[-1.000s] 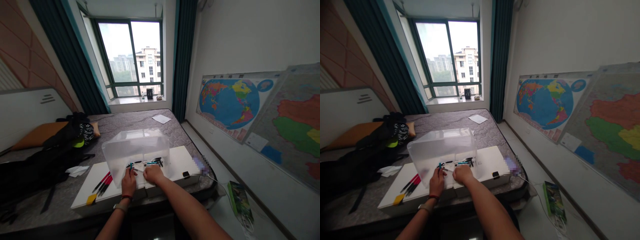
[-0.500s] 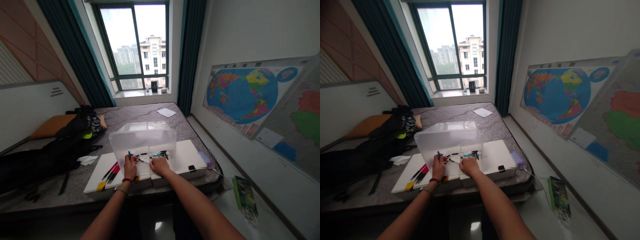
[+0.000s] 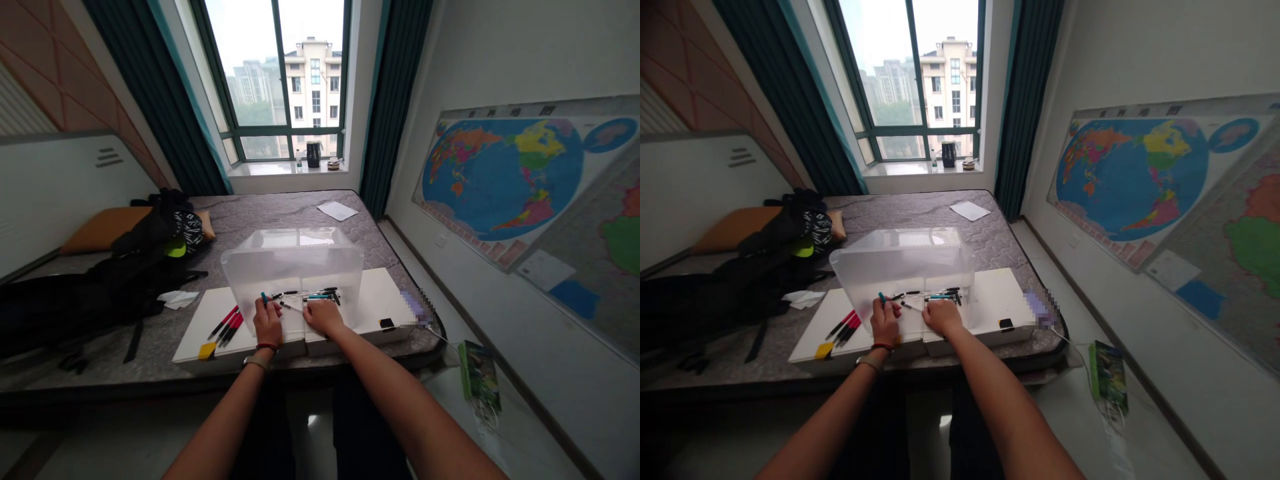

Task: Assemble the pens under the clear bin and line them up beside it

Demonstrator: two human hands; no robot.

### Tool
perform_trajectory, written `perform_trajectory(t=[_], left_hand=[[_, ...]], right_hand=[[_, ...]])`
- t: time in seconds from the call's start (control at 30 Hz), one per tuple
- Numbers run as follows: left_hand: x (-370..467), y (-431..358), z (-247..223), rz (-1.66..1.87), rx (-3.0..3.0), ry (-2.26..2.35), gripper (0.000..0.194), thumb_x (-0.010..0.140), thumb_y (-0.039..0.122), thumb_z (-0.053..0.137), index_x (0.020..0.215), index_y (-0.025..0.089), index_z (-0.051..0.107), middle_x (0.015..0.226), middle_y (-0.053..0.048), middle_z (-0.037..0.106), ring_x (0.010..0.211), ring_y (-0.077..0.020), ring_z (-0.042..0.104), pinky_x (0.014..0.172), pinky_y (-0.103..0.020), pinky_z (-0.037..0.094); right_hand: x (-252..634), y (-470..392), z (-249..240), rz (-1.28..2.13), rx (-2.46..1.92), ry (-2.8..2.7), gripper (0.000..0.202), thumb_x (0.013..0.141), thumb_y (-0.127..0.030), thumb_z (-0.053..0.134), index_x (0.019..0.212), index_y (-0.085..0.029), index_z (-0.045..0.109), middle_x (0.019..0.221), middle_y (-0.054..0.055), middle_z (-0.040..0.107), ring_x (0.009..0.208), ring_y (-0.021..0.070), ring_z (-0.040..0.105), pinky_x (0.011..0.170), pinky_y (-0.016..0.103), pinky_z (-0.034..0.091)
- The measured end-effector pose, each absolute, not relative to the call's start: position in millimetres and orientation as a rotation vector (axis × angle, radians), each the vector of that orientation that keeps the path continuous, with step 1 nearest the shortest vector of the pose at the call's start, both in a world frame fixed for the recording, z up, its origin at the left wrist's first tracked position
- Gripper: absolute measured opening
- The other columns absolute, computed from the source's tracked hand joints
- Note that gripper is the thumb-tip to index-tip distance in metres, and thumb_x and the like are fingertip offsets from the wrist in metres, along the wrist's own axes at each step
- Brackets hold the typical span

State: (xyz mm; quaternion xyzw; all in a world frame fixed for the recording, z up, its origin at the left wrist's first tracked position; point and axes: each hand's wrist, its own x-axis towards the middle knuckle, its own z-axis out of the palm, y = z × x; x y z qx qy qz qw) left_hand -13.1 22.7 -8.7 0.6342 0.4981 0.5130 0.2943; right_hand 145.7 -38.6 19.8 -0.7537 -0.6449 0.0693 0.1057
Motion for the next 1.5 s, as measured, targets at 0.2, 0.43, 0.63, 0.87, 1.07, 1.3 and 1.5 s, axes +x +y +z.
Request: perform_trajectory(t=[0.2, 0.43, 0.63, 0.87, 1.07, 1.3, 1.5], left_hand=[[-13, 23, -10, 1.409, 1.695, 1.335, 0.020, 0.090, 0.024, 0.036, 0.106, 0.020, 0.046, 0.071, 0.002, 0.061, 0.058, -0.0123, 0.058, 0.063, -0.024, 0.048], [-13, 22, -10, 1.372, 1.708, 1.389, 0.023, 0.086, 0.019, 0.039, 0.109, 0.020, 0.046, 0.077, 0.000, 0.065, 0.065, -0.0142, 0.063, 0.069, -0.026, 0.050], [-11, 23, -9, 1.417, 1.613, 1.293, 0.024, 0.094, 0.034, 0.038, 0.113, 0.019, 0.042, 0.081, -0.003, 0.069, 0.066, -0.0135, 0.066, 0.067, -0.026, 0.052], [-8, 24, -10, 1.399, 1.693, 1.344, 0.022, 0.092, 0.038, 0.046, 0.107, 0.021, 0.046, 0.093, -0.005, 0.072, 0.082, -0.0165, 0.069, 0.075, -0.029, 0.052], [-7, 25, -11, 1.441, 1.645, 1.324, 0.022, 0.095, 0.038, 0.039, 0.110, 0.022, 0.044, 0.094, -0.005, 0.071, 0.078, -0.0154, 0.069, 0.075, -0.029, 0.052], [-7, 17, -10, 1.400, 1.771, 1.375, 0.026, 0.096, 0.033, 0.037, 0.115, 0.019, 0.045, 0.084, -0.004, 0.070, 0.068, -0.0153, 0.066, 0.073, -0.029, 0.050], [-5, 18, -14, 1.385, 1.822, 1.435, 0.027, 0.096, 0.028, 0.036, 0.119, 0.019, 0.044, 0.078, -0.002, 0.067, 0.065, -0.0163, 0.064, 0.069, -0.029, 0.047]], right_hand=[[146, -37, 17, 0.202, -2.217, -1.887, 0.041, 0.096, -0.040, 0.036, 0.094, -0.020, 0.072, 0.096, 0.010, 0.072, 0.090, 0.0211, 0.065, 0.081, 0.029, 0.043], [146, -38, 17, 0.190, -2.219, -1.889, 0.039, 0.095, -0.039, 0.037, 0.093, -0.020, 0.071, 0.096, 0.010, 0.072, 0.088, 0.0220, 0.066, 0.079, 0.030, 0.044], [146, -38, 19, 0.209, -2.249, -1.877, 0.040, 0.096, -0.039, 0.037, 0.094, -0.019, 0.071, 0.097, 0.011, 0.072, 0.089, 0.0217, 0.066, 0.078, 0.029, 0.044], [146, -36, 17, 0.210, -2.230, -1.869, 0.038, 0.095, -0.039, 0.038, 0.094, -0.019, 0.070, 0.097, 0.010, 0.072, 0.089, 0.0213, 0.065, 0.080, 0.029, 0.043], [149, -37, 12, 0.204, -2.206, -1.865, 0.038, 0.095, -0.040, 0.038, 0.092, -0.020, 0.070, 0.095, 0.009, 0.072, 0.087, 0.0213, 0.065, 0.077, 0.028, 0.043], [148, -15, 26, 0.262, -2.124, -1.938, 0.042, 0.097, -0.041, 0.035, 0.097, -0.019, 0.071, 0.098, 0.011, 0.071, 0.091, 0.0207, 0.065, 0.080, 0.027, 0.043], [122, 53, 52, 0.271, -1.822, -2.146, 0.028, 0.089, -0.027, 0.051, 0.111, -0.021, 0.067, 0.111, 0.008, 0.069, 0.103, 0.0203, 0.062, 0.085, 0.026, 0.043]])
